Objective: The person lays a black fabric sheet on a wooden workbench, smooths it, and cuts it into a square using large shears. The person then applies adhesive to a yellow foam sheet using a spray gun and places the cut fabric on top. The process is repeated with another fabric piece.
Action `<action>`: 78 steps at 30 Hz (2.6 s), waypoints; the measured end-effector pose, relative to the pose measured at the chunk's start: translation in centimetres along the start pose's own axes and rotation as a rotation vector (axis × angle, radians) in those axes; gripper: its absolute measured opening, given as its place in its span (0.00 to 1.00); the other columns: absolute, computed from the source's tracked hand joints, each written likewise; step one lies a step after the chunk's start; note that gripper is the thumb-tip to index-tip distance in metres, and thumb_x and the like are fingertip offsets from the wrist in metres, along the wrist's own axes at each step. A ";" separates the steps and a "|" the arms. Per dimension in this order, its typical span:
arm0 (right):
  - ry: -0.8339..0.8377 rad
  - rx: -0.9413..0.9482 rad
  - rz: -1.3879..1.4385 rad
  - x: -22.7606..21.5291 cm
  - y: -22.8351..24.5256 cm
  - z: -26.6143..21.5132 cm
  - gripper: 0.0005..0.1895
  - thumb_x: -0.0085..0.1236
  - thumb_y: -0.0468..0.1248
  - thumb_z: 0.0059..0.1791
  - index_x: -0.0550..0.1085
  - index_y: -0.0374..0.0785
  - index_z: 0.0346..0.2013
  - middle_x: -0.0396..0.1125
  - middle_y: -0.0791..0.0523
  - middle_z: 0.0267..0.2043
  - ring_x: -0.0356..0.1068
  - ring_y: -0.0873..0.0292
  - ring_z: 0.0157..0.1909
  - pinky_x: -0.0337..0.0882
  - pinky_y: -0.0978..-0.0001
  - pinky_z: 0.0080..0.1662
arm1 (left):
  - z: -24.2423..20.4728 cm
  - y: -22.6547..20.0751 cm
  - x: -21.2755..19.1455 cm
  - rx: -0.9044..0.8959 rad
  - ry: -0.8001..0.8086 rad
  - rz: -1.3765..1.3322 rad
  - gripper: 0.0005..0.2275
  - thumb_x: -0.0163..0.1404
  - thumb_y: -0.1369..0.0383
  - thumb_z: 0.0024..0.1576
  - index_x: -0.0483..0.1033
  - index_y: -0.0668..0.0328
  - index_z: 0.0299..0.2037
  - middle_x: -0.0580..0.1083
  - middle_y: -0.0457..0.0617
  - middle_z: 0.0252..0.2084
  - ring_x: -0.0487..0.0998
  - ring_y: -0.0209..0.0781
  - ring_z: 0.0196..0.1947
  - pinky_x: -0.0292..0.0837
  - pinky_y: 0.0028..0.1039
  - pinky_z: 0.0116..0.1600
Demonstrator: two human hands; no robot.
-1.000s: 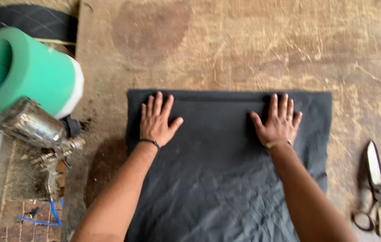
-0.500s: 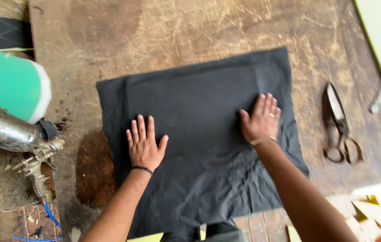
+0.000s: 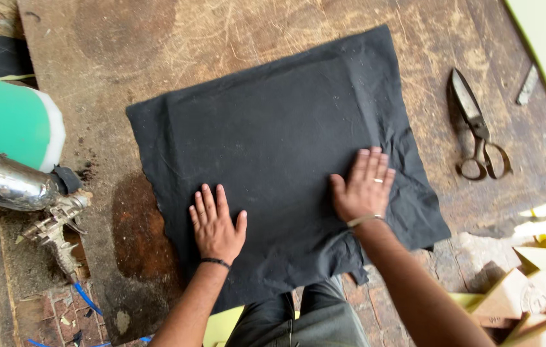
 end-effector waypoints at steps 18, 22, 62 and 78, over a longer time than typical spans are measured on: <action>0.039 0.478 0.201 1.5 -20.5 -10.3 0.37 0.60 0.54 0.47 0.67 0.40 0.66 0.55 0.43 0.73 0.52 0.43 0.73 0.57 0.51 0.70 | -4.4 -3.4 -0.4 0.092 0.108 -0.039 0.37 0.47 0.49 0.58 0.52 0.63 0.73 0.48 0.67 0.76 0.45 0.67 0.76 0.39 0.55 0.74; 0.053 0.423 0.156 2.8 -21.2 -8.1 0.19 0.63 0.49 0.48 0.81 0.41 0.46 0.70 0.45 0.52 0.63 0.40 0.62 0.67 0.50 0.59 | -1.4 -15.3 1.4 0.364 0.163 -0.221 0.32 0.49 0.54 0.59 0.56 0.57 0.73 0.51 0.63 0.76 0.48 0.64 0.76 0.40 0.54 0.75; 0.278 -0.609 0.072 0.9 -2.9 -7.8 0.41 0.36 0.65 0.53 0.50 0.51 0.76 0.40 0.52 0.80 0.37 0.50 0.79 0.35 0.47 0.72 | -7.1 -9.2 0.7 -0.277 -0.029 0.023 0.33 0.48 0.47 0.59 0.56 0.47 0.73 0.53 0.59 0.76 0.52 0.62 0.75 0.45 0.57 0.74; 0.268 -0.580 -0.035 3.8 3.7 -7.0 0.46 0.30 0.69 0.51 0.48 0.46 0.76 0.37 0.53 0.80 0.33 0.49 0.80 0.30 0.41 0.72 | -4.8 -3.4 2.0 -0.253 0.058 -0.132 0.35 0.43 0.45 0.60 0.50 0.49 0.75 0.46 0.60 0.78 0.44 0.61 0.77 0.35 0.55 0.75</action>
Point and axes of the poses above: each hand's wrist, its own z-axis towards the middle knuckle, its own x-axis out of the palm, y = z × x, the point moved 6 cm from there along z, towards the middle knuckle
